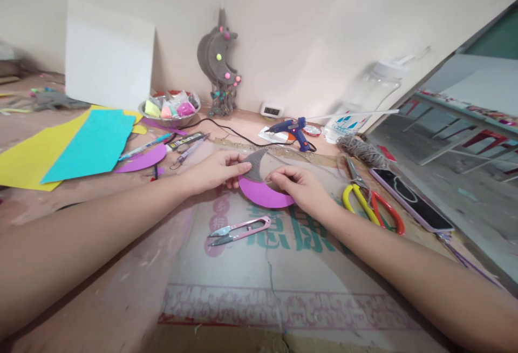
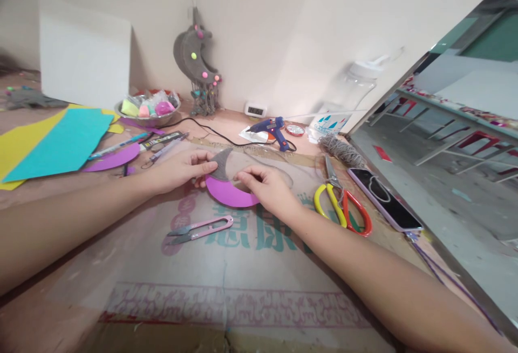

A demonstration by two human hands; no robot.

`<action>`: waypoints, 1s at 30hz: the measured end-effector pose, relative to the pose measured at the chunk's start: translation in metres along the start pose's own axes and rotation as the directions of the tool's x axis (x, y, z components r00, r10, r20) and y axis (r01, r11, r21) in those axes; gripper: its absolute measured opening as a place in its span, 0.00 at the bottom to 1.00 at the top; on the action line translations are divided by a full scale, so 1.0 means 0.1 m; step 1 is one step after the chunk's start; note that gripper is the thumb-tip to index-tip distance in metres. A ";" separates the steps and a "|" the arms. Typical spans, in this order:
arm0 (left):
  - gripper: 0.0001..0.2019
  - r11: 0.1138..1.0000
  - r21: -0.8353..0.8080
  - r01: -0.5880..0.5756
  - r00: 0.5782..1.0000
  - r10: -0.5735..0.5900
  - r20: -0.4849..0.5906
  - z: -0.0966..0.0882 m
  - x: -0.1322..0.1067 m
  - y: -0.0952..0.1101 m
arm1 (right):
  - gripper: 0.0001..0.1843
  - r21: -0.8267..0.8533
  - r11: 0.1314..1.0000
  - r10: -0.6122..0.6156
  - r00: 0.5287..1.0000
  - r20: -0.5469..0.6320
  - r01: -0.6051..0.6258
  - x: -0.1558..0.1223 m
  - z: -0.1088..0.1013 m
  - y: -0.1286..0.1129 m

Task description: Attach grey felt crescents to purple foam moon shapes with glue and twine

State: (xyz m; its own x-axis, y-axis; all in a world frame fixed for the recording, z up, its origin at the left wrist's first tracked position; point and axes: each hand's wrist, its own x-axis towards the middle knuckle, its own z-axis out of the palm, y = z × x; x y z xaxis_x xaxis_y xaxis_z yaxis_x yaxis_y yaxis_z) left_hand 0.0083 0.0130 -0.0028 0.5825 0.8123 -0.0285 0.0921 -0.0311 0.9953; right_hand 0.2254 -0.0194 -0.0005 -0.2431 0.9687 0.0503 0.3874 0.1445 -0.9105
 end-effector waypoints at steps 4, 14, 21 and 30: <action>0.13 0.973 -0.230 -0.029 0.996 0.008 -0.092 -0.04 0.04 -0.02 | 0.20 0.203 0.977 -0.034 0.989 -0.146 0.063 0.05 -0.07 0.05; 0.14 0.979 -0.199 -0.031 0.986 -0.002 -0.167 -0.02 0.05 -0.02 | 0.17 -0.086 0.984 -0.157 0.987 0.015 0.158 -0.06 0.05 -0.02; 0.13 0.959 0.274 -0.070 0.991 0.099 -0.095 0.12 -0.05 0.05 | 0.19 -0.034 0.999 -0.014 1.000 0.022 0.015 -0.04 0.02 0.01; 0.15 0.891 0.452 -0.040 0.984 0.114 -0.138 0.13 -0.09 0.06 | 0.17 -0.025 1.000 -0.012 0.997 0.076 0.013 -0.05 0.03 -0.05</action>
State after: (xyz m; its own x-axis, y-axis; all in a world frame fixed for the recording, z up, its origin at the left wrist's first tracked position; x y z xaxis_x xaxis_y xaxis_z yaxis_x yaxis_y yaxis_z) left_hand 0.0145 -0.0024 0.0024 0.4726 0.8758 0.0984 0.4234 -0.3235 0.8462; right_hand 0.2220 -0.0259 0.0020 -0.3148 0.9487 0.0293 0.4063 0.1626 -0.8992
